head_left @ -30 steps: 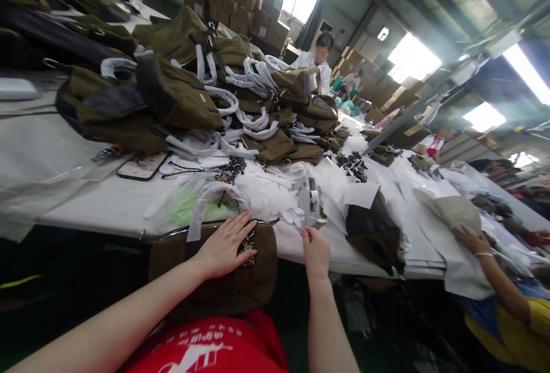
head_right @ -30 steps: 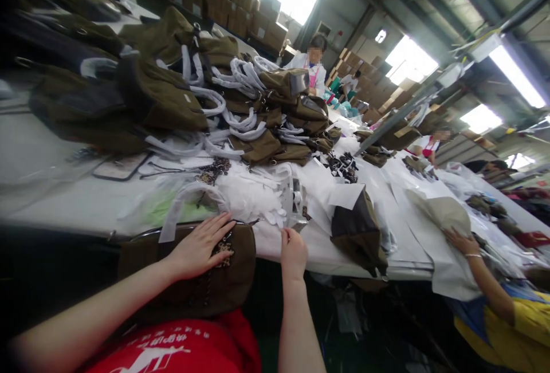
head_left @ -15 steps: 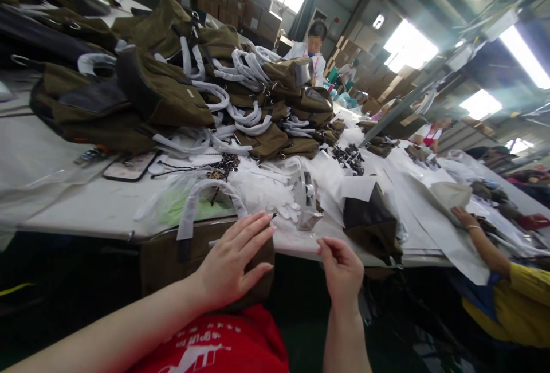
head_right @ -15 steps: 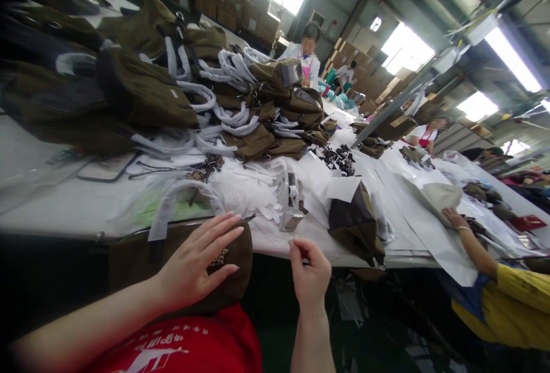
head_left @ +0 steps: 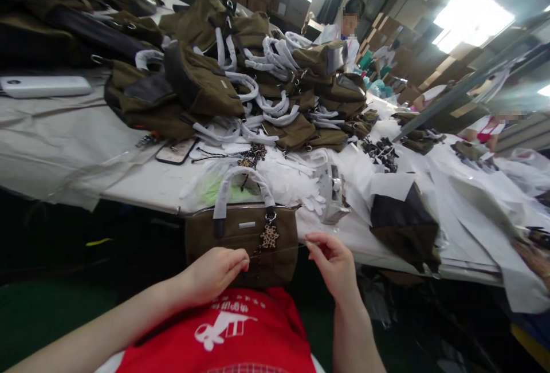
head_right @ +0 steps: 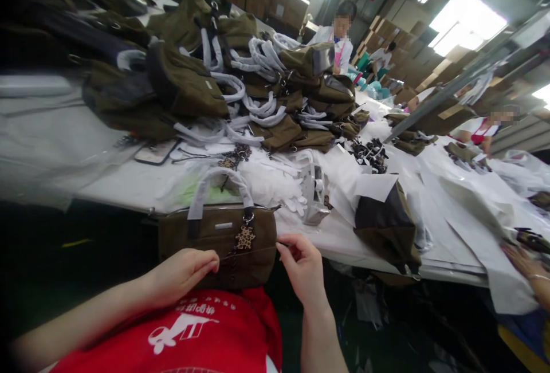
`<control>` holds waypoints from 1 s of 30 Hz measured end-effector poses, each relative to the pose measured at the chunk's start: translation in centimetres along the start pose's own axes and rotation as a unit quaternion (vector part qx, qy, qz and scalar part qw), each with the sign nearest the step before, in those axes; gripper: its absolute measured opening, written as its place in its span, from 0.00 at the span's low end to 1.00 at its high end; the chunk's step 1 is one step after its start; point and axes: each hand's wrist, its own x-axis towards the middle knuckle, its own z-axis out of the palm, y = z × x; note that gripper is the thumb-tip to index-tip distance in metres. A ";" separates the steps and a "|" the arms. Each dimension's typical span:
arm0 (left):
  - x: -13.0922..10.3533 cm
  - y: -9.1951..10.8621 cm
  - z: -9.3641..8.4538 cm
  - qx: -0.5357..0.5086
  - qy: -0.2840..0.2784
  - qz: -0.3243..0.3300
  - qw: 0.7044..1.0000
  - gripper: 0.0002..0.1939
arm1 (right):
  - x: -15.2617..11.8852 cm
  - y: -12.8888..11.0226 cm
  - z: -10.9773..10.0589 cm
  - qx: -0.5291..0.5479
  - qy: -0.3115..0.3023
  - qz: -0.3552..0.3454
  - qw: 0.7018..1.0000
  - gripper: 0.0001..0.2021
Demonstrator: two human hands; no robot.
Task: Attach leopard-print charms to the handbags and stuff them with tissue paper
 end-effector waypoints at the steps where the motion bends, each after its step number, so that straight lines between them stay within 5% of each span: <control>1: -0.3 -0.2 0.1 0.003 -0.005 -0.016 1.000 0.17 | -0.2 -0.6 0.6 -0.028 0.012 -0.040 0.999 0.06; 3: -0.4 -0.2 0.3 0.013 -0.017 -0.033 0.999 0.18 | -0.7 -2.0 2.1 -0.067 -0.016 -0.131 0.989 0.09; 5: -0.2 0.1 0.5 0.018 -0.020 -0.031 0.999 0.18 | -1.2 -3.4 3.8 -0.095 -0.126 -0.190 0.969 0.14; 7: 0.2 0.5 0.6 0.015 -0.006 -0.020 1.000 0.17 | -1.5 -4.1 5.3 -0.143 -0.231 -0.202 0.941 0.17; 9: 0.6 0.8 0.5 0.011 0.009 -0.008 1.000 0.17 | -1.5 -4.1 6.3 -0.209 -0.269 -0.191 0.921 0.15; 15: 1.6 1.3 0.1 -0.050 0.007 0.019 0.999 0.20 | -0.2 -2.7 5.9 -0.274 -0.227 -0.159 0.921 0.08; 20: 5.1 0.7 0.4 -0.159 0.169 -0.082 0.969 0.16 | 1.4 -0.3 5.8 -0.217 -0.111 -0.093 0.965 0.09; 24: 8.0 0.1 0.5 -0.280 0.120 -0.206 0.930 0.13 | 2.1 2.4 7.0 -0.122 -0.084 0.018 0.989 0.11; 30: 9.1 0.5 0.2 -0.326 0.099 -0.243 0.908 0.19 | 1.2 3.6 8.7 0.029 -0.120 0.125 0.985 0.11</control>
